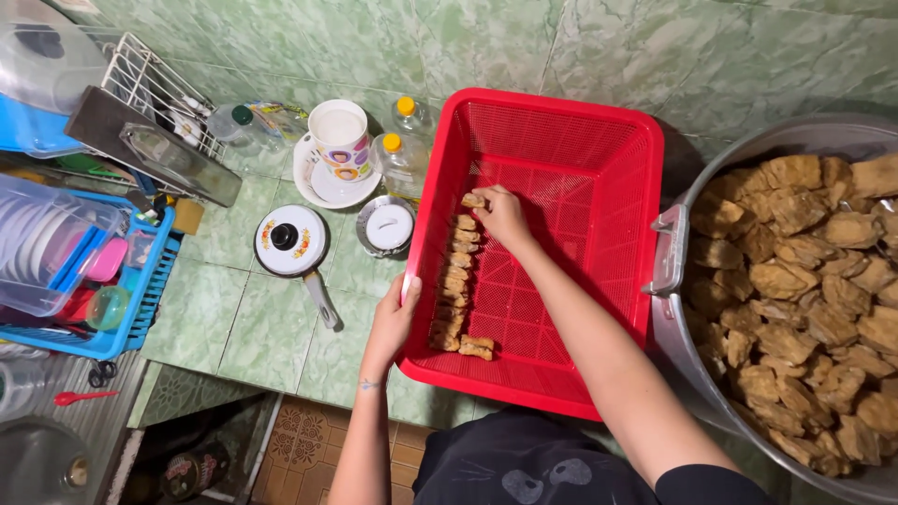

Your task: Organizing fried food pieces from a large pot into neat rows in a plastic basket

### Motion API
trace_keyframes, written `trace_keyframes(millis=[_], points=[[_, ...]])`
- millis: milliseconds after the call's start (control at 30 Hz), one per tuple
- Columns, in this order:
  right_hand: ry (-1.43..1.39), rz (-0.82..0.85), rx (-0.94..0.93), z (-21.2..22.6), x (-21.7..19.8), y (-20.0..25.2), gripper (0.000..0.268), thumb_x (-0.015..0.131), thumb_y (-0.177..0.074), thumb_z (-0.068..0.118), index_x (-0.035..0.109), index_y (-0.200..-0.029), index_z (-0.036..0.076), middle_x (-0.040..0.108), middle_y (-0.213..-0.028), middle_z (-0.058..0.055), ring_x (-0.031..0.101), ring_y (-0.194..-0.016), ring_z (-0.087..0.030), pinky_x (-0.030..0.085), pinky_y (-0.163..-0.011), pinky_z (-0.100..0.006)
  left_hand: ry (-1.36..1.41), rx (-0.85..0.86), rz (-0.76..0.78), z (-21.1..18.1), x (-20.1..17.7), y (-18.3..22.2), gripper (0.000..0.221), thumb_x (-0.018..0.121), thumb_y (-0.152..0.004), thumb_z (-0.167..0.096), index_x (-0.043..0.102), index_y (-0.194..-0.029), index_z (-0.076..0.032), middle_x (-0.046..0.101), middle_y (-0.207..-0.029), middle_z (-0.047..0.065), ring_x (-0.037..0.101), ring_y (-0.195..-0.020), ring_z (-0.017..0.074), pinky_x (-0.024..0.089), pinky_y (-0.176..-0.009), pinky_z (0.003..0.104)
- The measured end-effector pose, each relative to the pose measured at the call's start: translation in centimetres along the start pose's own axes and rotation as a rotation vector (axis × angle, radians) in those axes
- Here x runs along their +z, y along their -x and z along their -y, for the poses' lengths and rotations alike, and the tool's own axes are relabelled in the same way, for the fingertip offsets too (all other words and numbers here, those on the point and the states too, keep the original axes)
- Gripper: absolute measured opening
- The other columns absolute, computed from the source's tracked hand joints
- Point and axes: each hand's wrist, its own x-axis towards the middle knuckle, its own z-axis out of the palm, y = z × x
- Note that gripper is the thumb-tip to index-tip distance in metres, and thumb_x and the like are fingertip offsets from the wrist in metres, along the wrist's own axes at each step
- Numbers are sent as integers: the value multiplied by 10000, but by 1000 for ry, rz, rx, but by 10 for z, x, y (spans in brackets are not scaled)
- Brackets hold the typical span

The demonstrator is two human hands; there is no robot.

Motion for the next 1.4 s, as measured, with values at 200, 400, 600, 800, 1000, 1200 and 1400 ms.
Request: trace_keyframes(millis=[200,400,600,800,1000,1200,1400], points=[[-22,60,12,-18,19,-4,431,804,-773,55,762,-1190,157,712,-1060,-102,715,-849,-319,621,-720,-385,23,7,6,7,1,-6,532,474,-1038,-506,567,-1428,-157,641,-1269,320,550,-1265,505,427,-1063,588],[-130,135,14,6,3,8,447,724,-803,-31,730,-1235,84,701,-1117,-188,698,-896,-379,632,-781,-392,24,-4,3,10,1,-10,528,480,-1034,-517,574,-1417,-166,652,-1260,304,561,-1261,489,434,-1058,583],[-103,176,-57,4,0,8,474,673,-849,-6,696,-1300,137,694,-1172,-143,700,-942,-353,637,-783,-407,17,11,-8,9,4,-13,489,480,-1041,-474,583,-1408,-168,656,-1235,323,564,-1239,510,432,-1046,590],[-122,218,-57,67,-48,32,546,538,-858,-83,664,-1350,118,694,-1178,-201,694,-969,-395,610,-845,-470,14,8,-29,12,5,-13,469,494,-1041,-468,598,-1393,-176,672,-1207,311,587,-1214,494,445,-1025,584],[-50,304,-47,25,-37,32,650,501,-859,-71,621,-1429,216,662,-1355,-107,582,-1173,-373,446,-1087,-460,20,1,-10,13,4,-15,485,492,-1036,-489,592,-1401,-186,663,-1239,298,578,-1233,488,433,-1047,573],[-170,212,5,41,-39,28,710,503,-835,-142,584,-1459,189,552,-1452,-176,615,-1181,-366,493,-1056,-476,12,2,-8,12,4,-14,489,489,-1036,-495,595,-1400,-186,668,-1233,292,582,-1231,479,438,-1042,570],[-142,28,69,15,-19,23,640,543,-835,-111,638,-1386,200,533,-1427,-131,676,-1090,-338,562,-984,-429,21,5,-9,20,5,-19,497,491,-1037,-501,588,-1410,-187,662,-1262,281,568,-1254,476,432,-1055,562]])
